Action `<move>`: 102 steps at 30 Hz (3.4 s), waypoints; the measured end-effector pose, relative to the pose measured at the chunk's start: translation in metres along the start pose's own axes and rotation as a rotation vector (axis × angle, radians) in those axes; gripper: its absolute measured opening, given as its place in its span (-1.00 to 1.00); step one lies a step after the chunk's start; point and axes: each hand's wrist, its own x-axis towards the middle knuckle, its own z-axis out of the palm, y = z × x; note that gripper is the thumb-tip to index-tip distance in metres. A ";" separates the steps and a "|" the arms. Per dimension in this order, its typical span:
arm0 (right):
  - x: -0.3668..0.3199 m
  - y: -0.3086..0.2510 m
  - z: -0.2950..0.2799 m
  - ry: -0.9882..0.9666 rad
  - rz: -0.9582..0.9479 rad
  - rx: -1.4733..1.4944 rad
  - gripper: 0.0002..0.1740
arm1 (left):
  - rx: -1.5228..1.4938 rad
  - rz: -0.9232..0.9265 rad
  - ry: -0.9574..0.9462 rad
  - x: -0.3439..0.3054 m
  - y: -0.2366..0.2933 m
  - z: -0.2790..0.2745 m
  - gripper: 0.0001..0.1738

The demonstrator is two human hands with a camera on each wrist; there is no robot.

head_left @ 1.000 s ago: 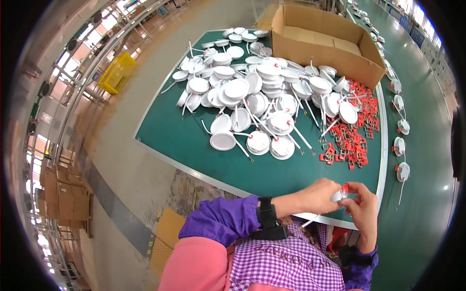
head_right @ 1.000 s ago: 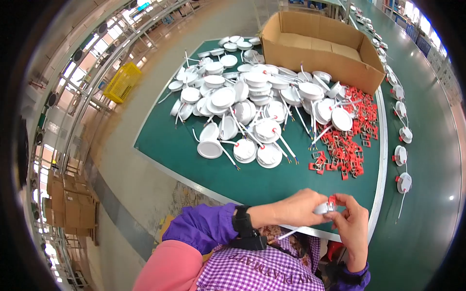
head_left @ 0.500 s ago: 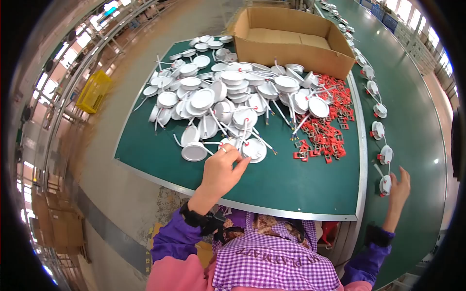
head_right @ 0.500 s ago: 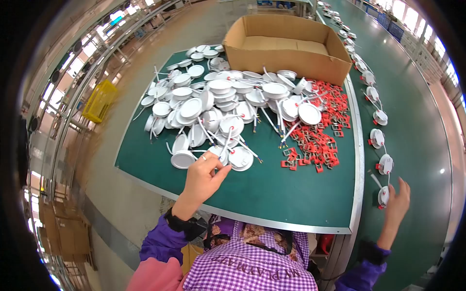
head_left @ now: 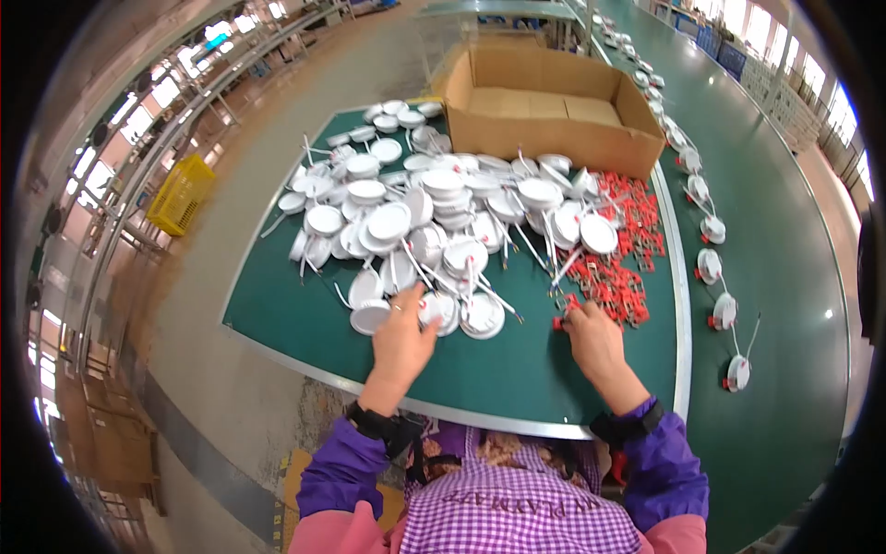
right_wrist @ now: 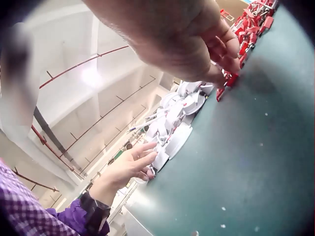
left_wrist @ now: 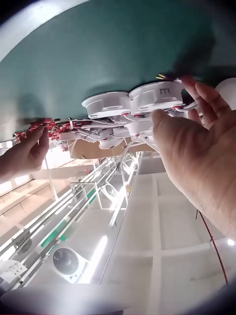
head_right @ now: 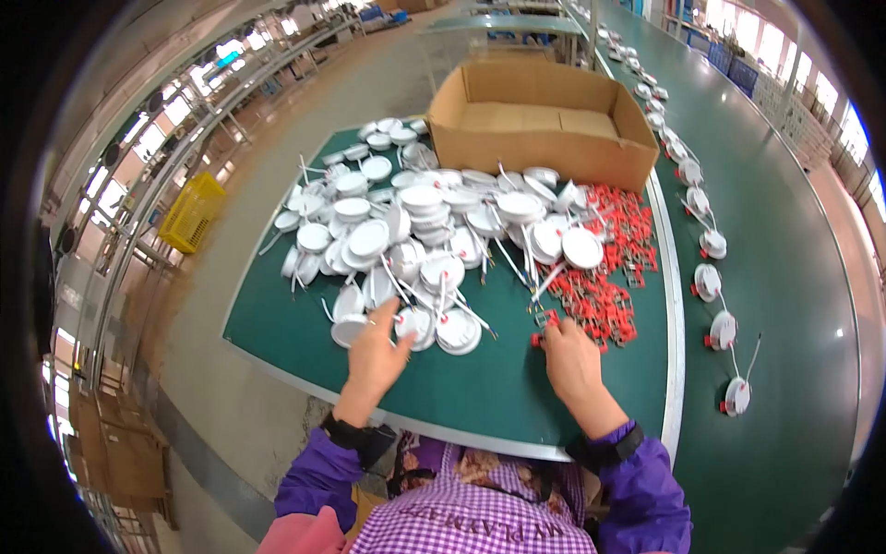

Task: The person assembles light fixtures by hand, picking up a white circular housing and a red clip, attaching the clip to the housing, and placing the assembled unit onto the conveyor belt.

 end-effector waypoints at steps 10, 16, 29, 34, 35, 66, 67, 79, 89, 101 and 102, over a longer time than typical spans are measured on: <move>-0.019 0.008 -0.003 0.009 -0.091 -0.096 -0.92 | -0.138 0.232 -0.172 -0.012 0.045 0.026 -0.35; -0.032 0.014 -0.014 0.130 0.027 -0.040 -0.91 | -0.130 0.302 -0.314 -0.025 0.077 0.030 -0.28; -0.051 -0.037 -0.039 0.197 0.418 1.056 -0.87 | -0.520 0.491 -0.428 -0.033 0.124 0.023 -0.27; -0.058 -0.041 -0.041 0.250 0.431 0.928 -0.86 | -0.584 0.475 -0.440 -0.034 0.132 0.028 -0.28; -0.059 -0.037 -0.038 0.247 0.432 0.929 -0.86 | -0.584 0.473 -0.441 -0.033 0.133 0.025 -0.28; -0.060 -0.035 -0.054 0.450 0.026 0.470 -0.79 | -1.250 -0.140 -0.491 -0.026 0.124 0.041 -0.59; -0.059 -0.035 -0.055 0.449 0.028 0.471 -0.79 | -1.250 -0.141 -0.492 -0.026 0.124 0.041 -0.59; -0.059 -0.036 -0.048 0.375 0.053 0.522 -0.78 | -1.096 -0.001 -0.414 -0.024 0.130 0.037 -0.61; -0.066 -0.033 -0.042 0.355 0.119 0.683 -0.83 | -0.917 0.153 -0.535 -0.019 0.122 0.021 -0.64; -0.076 -0.033 -0.040 0.157 0.359 1.037 -0.67 | -1.155 -0.076 -0.736 -0.038 0.110 0.027 -0.62; -0.075 -0.034 -0.044 0.109 0.448 1.234 -0.61 | -1.157 -0.053 -0.727 -0.037 0.110 0.026 -0.65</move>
